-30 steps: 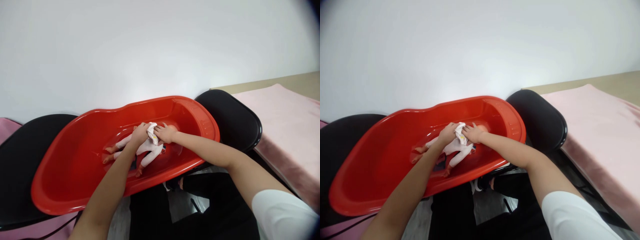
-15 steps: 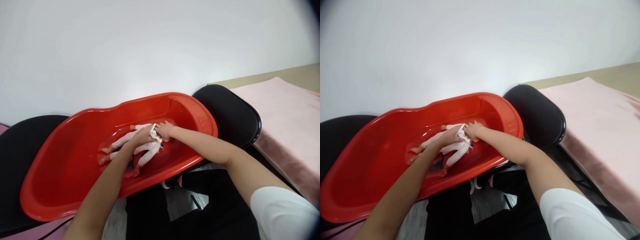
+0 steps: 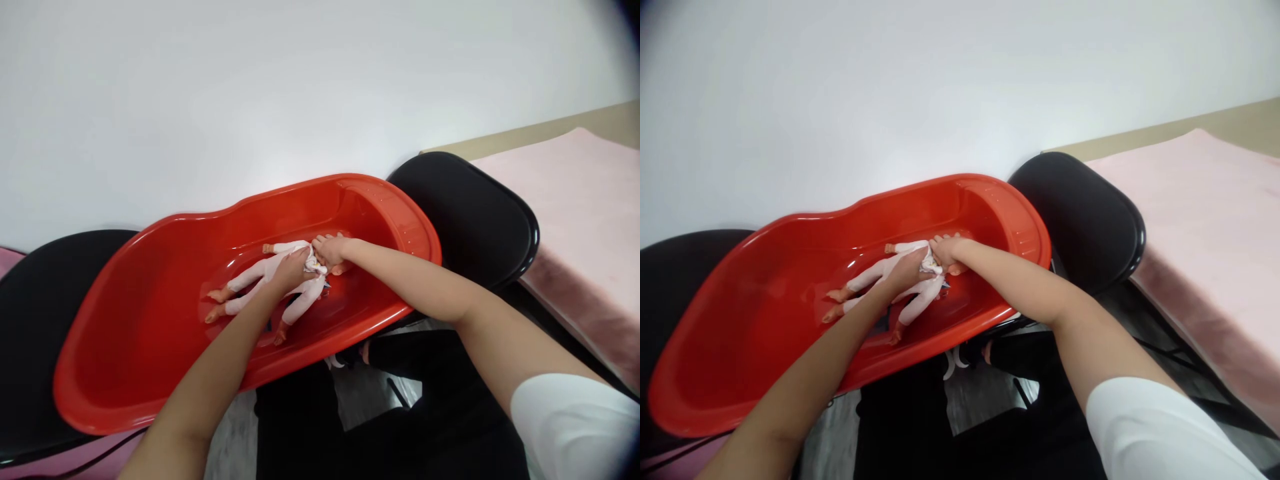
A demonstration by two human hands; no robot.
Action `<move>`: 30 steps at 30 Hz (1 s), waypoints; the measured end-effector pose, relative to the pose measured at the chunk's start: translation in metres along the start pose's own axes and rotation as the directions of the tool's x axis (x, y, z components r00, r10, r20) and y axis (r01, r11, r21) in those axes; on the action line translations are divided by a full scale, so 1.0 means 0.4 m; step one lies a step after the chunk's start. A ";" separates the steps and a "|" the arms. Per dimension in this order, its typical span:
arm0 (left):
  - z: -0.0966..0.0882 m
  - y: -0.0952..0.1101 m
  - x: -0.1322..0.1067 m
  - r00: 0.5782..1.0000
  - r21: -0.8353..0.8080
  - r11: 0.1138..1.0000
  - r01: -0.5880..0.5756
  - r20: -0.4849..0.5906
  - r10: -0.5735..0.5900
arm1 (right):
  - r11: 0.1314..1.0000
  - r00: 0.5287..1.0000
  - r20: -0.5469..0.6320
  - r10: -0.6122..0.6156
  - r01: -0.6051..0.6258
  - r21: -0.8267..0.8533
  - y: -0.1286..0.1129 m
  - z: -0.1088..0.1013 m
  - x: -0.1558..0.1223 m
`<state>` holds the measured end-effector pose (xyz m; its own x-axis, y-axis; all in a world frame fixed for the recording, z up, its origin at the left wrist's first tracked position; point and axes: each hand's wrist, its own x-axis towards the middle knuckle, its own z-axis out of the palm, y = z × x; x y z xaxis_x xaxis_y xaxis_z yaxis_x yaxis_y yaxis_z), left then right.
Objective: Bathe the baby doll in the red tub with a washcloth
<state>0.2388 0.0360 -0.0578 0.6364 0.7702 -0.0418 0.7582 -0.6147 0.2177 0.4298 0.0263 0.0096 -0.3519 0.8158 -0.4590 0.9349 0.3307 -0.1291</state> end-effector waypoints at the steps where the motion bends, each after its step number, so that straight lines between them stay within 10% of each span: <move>1: 0.004 0.005 0.000 1.000 -0.011 1.000 -0.003 0.014 0.003 | 1.000 1.000 0.002 0.001 -0.001 0.005 -0.002 -0.001 -0.001; 13: 0.062 0.051 0.007 0.991 0.012 0.993 0.115 -0.073 -0.114 | 0.999 0.997 -0.069 -0.024 0.022 -0.030 0.004 0.038 0.030; 30: 0.032 0.029 0.024 0.994 -0.087 0.993 0.078 -0.063 -0.084 | 0.999 0.998 -0.052 -0.033 0.032 -0.022 -0.005 0.028 0.011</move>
<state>0.2555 0.0339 -0.0682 0.5603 0.8283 0.0018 0.7903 -0.5353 0.2980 0.4269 0.0240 -0.0018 -0.3849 0.8279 -0.4079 0.9217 0.3674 -0.1241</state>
